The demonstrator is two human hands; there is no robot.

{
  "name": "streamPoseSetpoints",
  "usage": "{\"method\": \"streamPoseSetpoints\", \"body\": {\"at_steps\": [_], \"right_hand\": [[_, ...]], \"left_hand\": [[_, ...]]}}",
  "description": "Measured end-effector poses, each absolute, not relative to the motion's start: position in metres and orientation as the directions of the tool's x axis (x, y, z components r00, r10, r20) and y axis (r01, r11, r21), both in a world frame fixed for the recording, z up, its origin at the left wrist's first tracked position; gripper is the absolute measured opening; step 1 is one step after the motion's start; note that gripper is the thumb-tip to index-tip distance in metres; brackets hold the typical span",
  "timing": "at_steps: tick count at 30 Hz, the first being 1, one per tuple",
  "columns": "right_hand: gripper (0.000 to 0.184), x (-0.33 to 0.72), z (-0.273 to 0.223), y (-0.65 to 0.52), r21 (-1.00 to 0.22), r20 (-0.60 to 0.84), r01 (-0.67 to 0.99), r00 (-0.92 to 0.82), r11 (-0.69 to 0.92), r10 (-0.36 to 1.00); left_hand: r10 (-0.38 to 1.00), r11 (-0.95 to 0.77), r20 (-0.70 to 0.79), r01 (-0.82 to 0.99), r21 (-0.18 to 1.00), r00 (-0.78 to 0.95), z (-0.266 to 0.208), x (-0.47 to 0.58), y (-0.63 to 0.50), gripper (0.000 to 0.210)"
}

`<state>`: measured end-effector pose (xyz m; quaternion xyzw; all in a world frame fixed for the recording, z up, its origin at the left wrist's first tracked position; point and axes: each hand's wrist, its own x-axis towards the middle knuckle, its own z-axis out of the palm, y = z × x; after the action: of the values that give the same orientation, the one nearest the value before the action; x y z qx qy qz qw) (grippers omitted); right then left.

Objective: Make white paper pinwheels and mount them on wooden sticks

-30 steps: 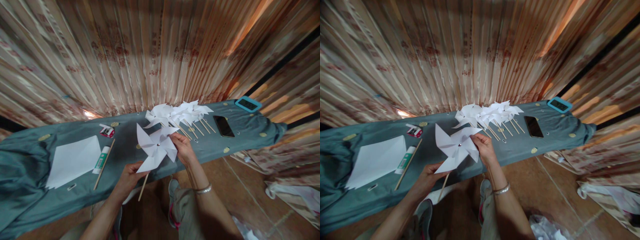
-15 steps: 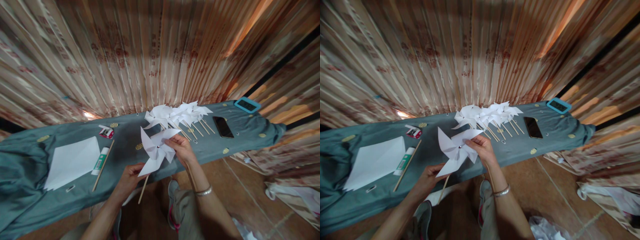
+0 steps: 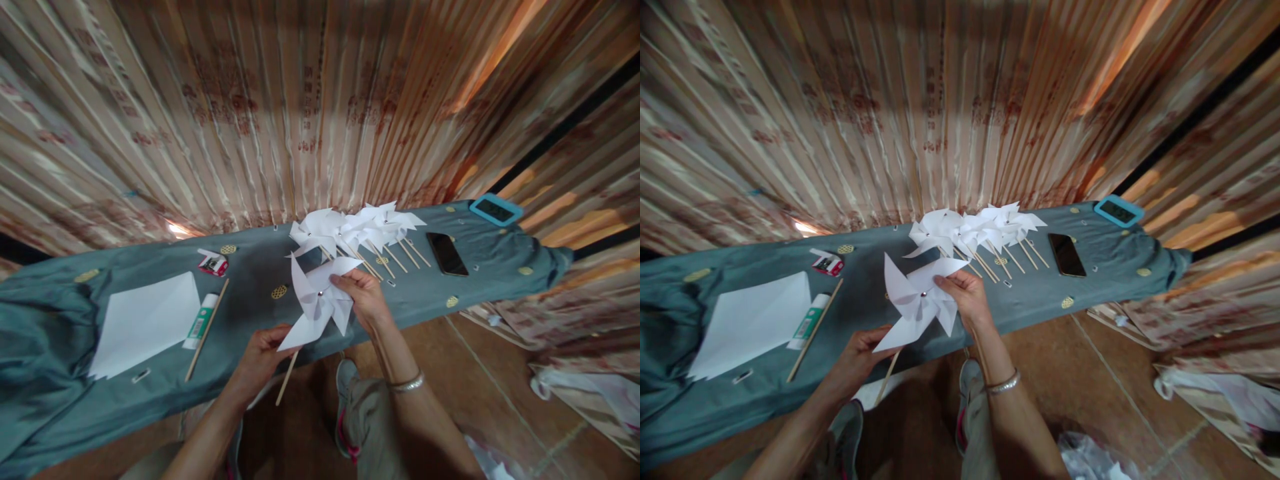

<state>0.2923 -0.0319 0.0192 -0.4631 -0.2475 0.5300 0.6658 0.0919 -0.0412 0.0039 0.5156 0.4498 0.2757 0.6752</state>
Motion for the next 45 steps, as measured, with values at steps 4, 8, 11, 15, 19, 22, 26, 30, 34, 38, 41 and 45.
{"method": "streamPoseSetpoints", "body": {"at_steps": [4, 8, 11, 15, 19, 22, 26, 30, 34, 38, 41, 45], "right_hand": [[0.029, 0.292, 0.020, -0.033, -0.874, -0.160, -0.486, 0.301, 0.007, 0.940], [0.037, 0.293, 0.023, -0.035, -0.886, -0.140, -0.462, 0.194, -0.035, 0.971], [0.037, 0.290, 0.023, -0.035, -0.900, -0.132, -0.431, 0.135, -0.061, 0.982], [0.034, 0.286, 0.021, -0.034, -0.912, -0.142, -0.404, 0.150, -0.071, 0.979], [0.034, 0.285, 0.016, -0.034, -0.923, -0.153, -0.377, 0.181, -0.075, 0.972], [0.034, 0.285, 0.016, -0.033, -0.927, -0.163, -0.365, 0.192, -0.084, 0.968], [0.034, 0.282, 0.015, -0.032, -0.917, -0.186, -0.386, 0.192, -0.100, 0.964], [0.032, 0.278, 0.010, -0.032, -0.912, -0.192, -0.398, 0.207, -0.097, 0.959], [0.031, 0.271, 0.007, -0.031, -0.905, -0.187, -0.419, 0.237, -0.074, 0.953], [0.032, 0.260, 0.008, -0.031, -0.885, -0.188, -0.464, 0.282, -0.038, 0.941], [0.032, 0.250, 0.008, -0.031, -0.855, -0.210, -0.518, 0.299, -0.026, 0.931], [0.029, 0.240, 0.006, -0.031, -0.809, -0.228, -0.587, 0.307, -0.005, 0.924]], "left_hand": [[0.830, 0.348, -0.352, 0.091, 0.933, 0.432, 0.001, 0.091, -0.041, 0.021], [0.832, 0.380, -0.383, 0.091, 0.921, 0.402, 0.002, 0.091, -0.041, 0.024], [0.840, 0.380, -0.380, 0.081, 0.922, 0.387, 0.004, 0.092, -0.041, 0.022], [0.847, 0.359, -0.366, 0.092, 0.929, 0.386, 0.002, 0.093, -0.041, 0.019], [0.857, 0.314, -0.330, 0.107, 0.943, 0.396, -0.002, 0.093, -0.041, 0.016], [0.866, 0.280, -0.306, 0.123, 0.952, 0.396, -0.006, 0.092, -0.041, 0.017], [0.897, 0.237, -0.265, 0.122, 0.964, 0.353, -0.015, 0.091, -0.041, 0.018], [0.911, 0.250, -0.267, 0.092, 0.964, 0.314, -0.021, 0.091, -0.043, 0.021], [0.918, 0.269, -0.275, 0.060, 0.961, 0.285, -0.019, 0.094, -0.045, 0.022], [0.931, 0.214, -0.232, 0.096, 0.972, 0.281, -0.017, 0.097, -0.043, 0.021], [0.933, 0.209, -0.228, 0.096, 0.973, 0.278, -0.019, 0.097, -0.042, 0.022], [0.949, 0.184, -0.203, 0.097, 0.978, 0.241, -0.022, 0.097, -0.042, 0.020]]}}
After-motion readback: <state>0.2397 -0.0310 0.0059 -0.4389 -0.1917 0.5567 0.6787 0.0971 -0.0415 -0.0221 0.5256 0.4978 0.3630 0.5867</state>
